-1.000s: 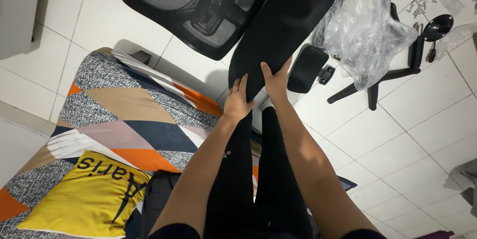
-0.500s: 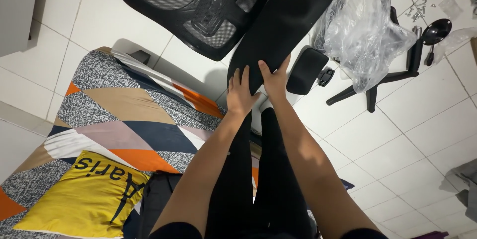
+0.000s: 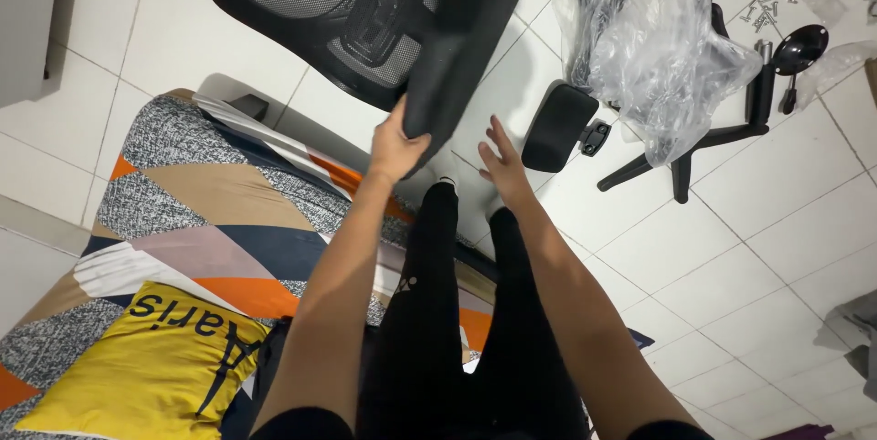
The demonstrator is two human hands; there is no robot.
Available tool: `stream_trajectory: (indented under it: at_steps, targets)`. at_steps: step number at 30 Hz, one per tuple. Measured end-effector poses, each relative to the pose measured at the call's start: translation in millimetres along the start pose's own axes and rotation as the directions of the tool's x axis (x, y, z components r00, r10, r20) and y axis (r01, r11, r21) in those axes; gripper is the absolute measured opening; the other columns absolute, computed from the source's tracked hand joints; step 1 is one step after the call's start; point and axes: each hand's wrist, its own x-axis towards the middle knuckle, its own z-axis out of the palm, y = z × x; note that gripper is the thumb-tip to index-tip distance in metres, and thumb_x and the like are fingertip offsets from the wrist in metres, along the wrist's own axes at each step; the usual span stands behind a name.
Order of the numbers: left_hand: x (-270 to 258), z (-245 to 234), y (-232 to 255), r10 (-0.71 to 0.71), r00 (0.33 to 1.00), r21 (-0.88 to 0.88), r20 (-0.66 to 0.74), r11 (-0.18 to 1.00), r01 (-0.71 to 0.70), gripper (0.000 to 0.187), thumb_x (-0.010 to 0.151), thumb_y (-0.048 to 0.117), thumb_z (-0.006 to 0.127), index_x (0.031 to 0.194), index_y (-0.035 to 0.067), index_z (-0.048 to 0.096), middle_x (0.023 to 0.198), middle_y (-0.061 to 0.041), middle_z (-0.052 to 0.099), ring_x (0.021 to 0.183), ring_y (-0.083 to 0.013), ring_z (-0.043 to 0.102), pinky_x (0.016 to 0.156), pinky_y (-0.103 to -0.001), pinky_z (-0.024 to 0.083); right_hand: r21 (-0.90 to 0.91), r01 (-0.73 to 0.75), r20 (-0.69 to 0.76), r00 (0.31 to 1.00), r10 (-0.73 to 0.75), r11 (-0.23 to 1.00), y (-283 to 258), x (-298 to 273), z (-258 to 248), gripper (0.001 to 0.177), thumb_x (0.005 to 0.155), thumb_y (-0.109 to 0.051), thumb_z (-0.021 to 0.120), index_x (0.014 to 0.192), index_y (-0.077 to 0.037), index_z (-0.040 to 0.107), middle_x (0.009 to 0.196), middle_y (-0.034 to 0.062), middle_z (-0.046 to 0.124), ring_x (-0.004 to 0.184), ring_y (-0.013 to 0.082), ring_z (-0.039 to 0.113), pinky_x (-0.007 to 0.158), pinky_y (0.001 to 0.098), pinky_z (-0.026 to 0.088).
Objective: The person unpacks and assembles a black office chair on a tiled floor. They remove plastic wrapping from the mesh backrest and seat, attach the armrests to the seat, and then connect the backrest to the seat. The person handles screws and chair components throughout the process.
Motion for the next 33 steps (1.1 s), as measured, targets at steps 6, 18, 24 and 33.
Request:
stream_trajectory:
  at_steps: [6, 18, 24, 33]
  targets:
    - [-27.0, 3.5, -29.2, -0.187, 0.982, -0.241, 0.024, 0.952, 0.187, 0.077, 0.076, -0.001, 0.076, 0.149, 0.005, 0.051, 0.130, -0.014, 0.069, 0.117, -0.0271, 0.068, 0.105, -0.035, 0.049, -0.093, -0.147, 0.004, 0.989, 0.148, 0.985, 56.3, -9.0, -33.8, 0.069, 0.094, -0.048, 0.060, 0.158, -0.033, 0.036, 0.163, 0.0098, 0.037, 0.144, 0.0332, 0.046, 0.107, 0.0499, 0.049]
    - [-142.8, 166.6, -40.7, -0.279, 0.928, -0.507, -0.248, 0.854, 0.121, 0.062, 0.079, -0.003, 0.072, 0.138, 0.000, 0.058, 0.115, -0.014, 0.071, 0.103, -0.0262, 0.070, 0.093, -0.035, 0.059, -0.273, -0.116, 0.195, 0.965, 0.173, 0.955, 143.5, -60.7, -204.3, 0.064, 0.094, -0.044, 0.065, 0.153, -0.026, 0.050, 0.151, 0.0089, 0.055, 0.122, 0.0284, 0.061, 0.089, 0.0387, 0.051]
    - [-211.6, 279.6, 16.0, -0.168, 0.832, -0.265, -0.528, 0.964, 0.026, 0.068, 0.080, -0.001, 0.072, 0.146, 0.004, 0.053, 0.120, -0.016, 0.074, 0.112, -0.0254, 0.072, 0.097, -0.034, 0.054, -0.209, -0.147, 0.263, 0.944, 0.201, 0.967, 152.6, -85.3, -267.6, 0.068, 0.092, -0.047, 0.065, 0.154, -0.026, 0.045, 0.152, 0.0063, 0.050, 0.128, 0.0236, 0.054, 0.094, 0.0400, 0.054]
    - [-210.1, 287.8, -7.7, 0.124, 0.901, 0.311, -0.416, 0.950, 0.012, 0.070, 0.073, 0.004, 0.076, 0.141, 0.007, 0.059, 0.125, -0.020, 0.068, 0.116, -0.0387, 0.063, 0.100, -0.045, 0.050, 0.117, -0.107, 0.333, 0.941, 0.062, 0.987, 115.3, -57.5, -214.3, 0.098, 0.091, -0.049, 0.064, 0.162, -0.030, 0.000, 0.161, 0.0089, 0.030, 0.137, 0.0312, 0.046, 0.099, 0.0518, 0.050]
